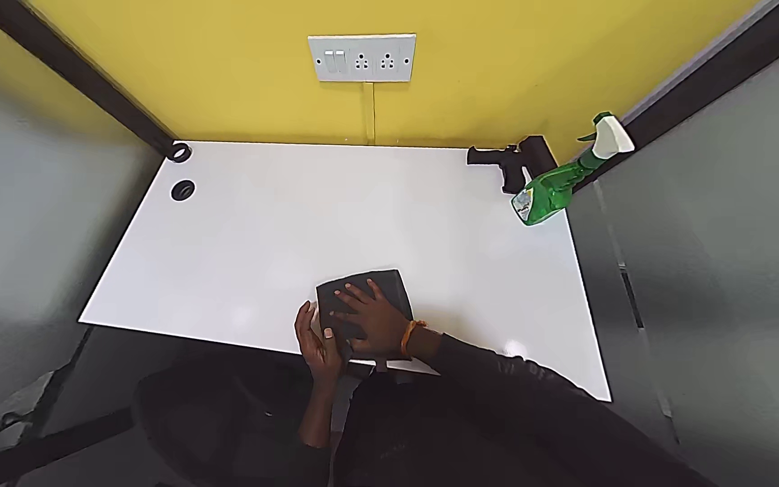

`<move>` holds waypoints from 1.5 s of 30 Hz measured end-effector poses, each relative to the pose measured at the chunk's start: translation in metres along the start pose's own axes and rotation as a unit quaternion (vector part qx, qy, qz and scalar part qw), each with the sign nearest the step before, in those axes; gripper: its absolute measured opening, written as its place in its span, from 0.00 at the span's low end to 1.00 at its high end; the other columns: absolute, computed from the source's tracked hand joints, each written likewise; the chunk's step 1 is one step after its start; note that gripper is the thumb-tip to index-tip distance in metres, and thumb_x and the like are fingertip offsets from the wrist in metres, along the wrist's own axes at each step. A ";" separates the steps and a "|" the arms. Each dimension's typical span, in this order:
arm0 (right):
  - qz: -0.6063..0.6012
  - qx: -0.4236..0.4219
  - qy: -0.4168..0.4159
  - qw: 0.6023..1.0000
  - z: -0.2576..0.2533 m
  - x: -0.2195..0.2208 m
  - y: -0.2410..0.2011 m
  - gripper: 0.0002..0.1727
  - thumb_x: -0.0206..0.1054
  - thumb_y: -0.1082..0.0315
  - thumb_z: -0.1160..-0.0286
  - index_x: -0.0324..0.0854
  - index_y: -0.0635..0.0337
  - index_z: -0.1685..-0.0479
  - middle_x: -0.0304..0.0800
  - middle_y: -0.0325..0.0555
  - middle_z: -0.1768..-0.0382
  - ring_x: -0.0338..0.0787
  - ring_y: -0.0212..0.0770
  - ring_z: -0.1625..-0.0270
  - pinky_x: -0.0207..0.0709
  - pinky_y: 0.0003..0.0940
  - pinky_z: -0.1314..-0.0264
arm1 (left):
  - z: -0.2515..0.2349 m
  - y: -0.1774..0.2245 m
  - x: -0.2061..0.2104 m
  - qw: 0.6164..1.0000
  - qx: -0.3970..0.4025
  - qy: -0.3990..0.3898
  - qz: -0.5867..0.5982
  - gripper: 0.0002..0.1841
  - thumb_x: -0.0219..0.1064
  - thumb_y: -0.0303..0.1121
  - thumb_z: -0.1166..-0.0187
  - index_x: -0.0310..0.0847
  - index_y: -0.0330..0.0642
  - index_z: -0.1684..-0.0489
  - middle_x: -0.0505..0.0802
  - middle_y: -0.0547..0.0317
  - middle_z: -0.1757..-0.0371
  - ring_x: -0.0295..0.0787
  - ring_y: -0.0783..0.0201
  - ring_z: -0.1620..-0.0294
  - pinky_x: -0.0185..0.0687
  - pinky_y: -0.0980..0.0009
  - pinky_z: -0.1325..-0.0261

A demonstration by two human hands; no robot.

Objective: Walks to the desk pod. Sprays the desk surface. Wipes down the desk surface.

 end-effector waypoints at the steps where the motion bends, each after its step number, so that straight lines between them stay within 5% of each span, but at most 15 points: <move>1: -0.002 0.004 0.005 1.000 -0.013 -0.004 0.006 0.41 0.64 0.35 0.27 0.64 0.29 0.10 0.47 0.44 0.03 0.41 0.59 0.03 0.27 0.81 0.12 | 0.000 -0.003 -0.001 1.000 -0.004 0.002 0.017 0.37 0.51 0.51 0.13 0.66 0.17 0.25 0.70 0.28 0.17 0.66 0.48 0.13 0.63 0.57 0.11; 6: -0.003 0.050 0.042 0.998 -0.077 -0.031 0.035 0.40 0.60 0.34 0.27 0.64 0.27 0.11 0.49 0.43 0.04 0.42 0.58 0.03 0.28 0.81 0.11 | -0.003 -0.005 -0.003 1.000 0.002 -0.012 -0.004 0.42 0.47 0.54 0.13 0.57 0.15 0.21 0.64 0.24 0.15 0.60 0.45 0.10 0.58 0.57 0.09; 13: 0.005 0.098 0.076 0.992 -0.101 -0.046 0.069 0.40 0.54 0.32 0.24 0.62 0.26 0.09 0.51 0.38 0.04 0.41 0.53 0.02 0.26 0.78 0.10 | 0.001 0.002 0.004 0.991 0.029 -0.034 -0.127 0.39 0.44 0.54 0.13 0.67 0.18 0.26 0.69 0.25 0.17 0.63 0.44 0.12 0.59 0.56 0.10; 21: 0.021 0.184 0.146 0.972 -0.039 -0.067 0.131 0.37 0.56 0.31 0.26 0.70 0.26 0.14 0.56 0.37 0.06 0.48 0.51 0.03 0.29 0.78 0.10 | -0.001 0.017 0.019 0.988 0.022 -0.058 -0.140 0.27 0.43 0.37 0.13 0.72 0.20 0.30 0.73 0.26 0.20 0.68 0.44 0.15 0.63 0.56 0.11; 29: 0.044 0.274 0.204 0.939 0.063 -0.085 0.184 0.37 0.58 0.33 0.25 0.71 0.30 0.14 0.60 0.43 0.07 0.53 0.56 0.05 0.34 0.79 0.11 | 0.012 0.039 0.050 0.992 0.019 -0.075 -0.100 0.27 0.41 0.36 0.12 0.74 0.19 0.32 0.75 0.27 0.21 0.71 0.44 0.17 0.64 0.56 0.12; 38: 0.050 0.317 0.160 0.934 0.123 -0.053 0.148 0.37 0.45 0.36 0.18 0.60 0.31 0.07 0.49 0.47 0.04 0.42 0.56 0.02 0.28 0.79 0.11 | 0.038 0.055 0.040 0.991 0.020 -0.059 -0.120 0.26 0.41 0.36 0.12 0.75 0.20 0.34 0.78 0.28 0.23 0.73 0.46 0.18 0.67 0.56 0.14; 45: 0.025 0.298 0.135 0.945 0.172 -0.030 0.116 0.37 0.45 0.38 0.19 0.57 0.29 0.06 0.50 0.43 0.04 0.45 0.56 0.03 0.29 0.79 0.11 | 0.057 0.086 0.110 0.987 0.032 -0.136 -0.083 0.26 0.46 0.37 0.13 0.79 0.22 0.36 0.79 0.28 0.24 0.74 0.42 0.19 0.69 0.52 0.15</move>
Point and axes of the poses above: each hand's wrist, its own z-axis away from the middle knuckle, its own x-axis out of the palm, y = z × x, the point moved 5 cm from there along -z, towards the middle knuckle
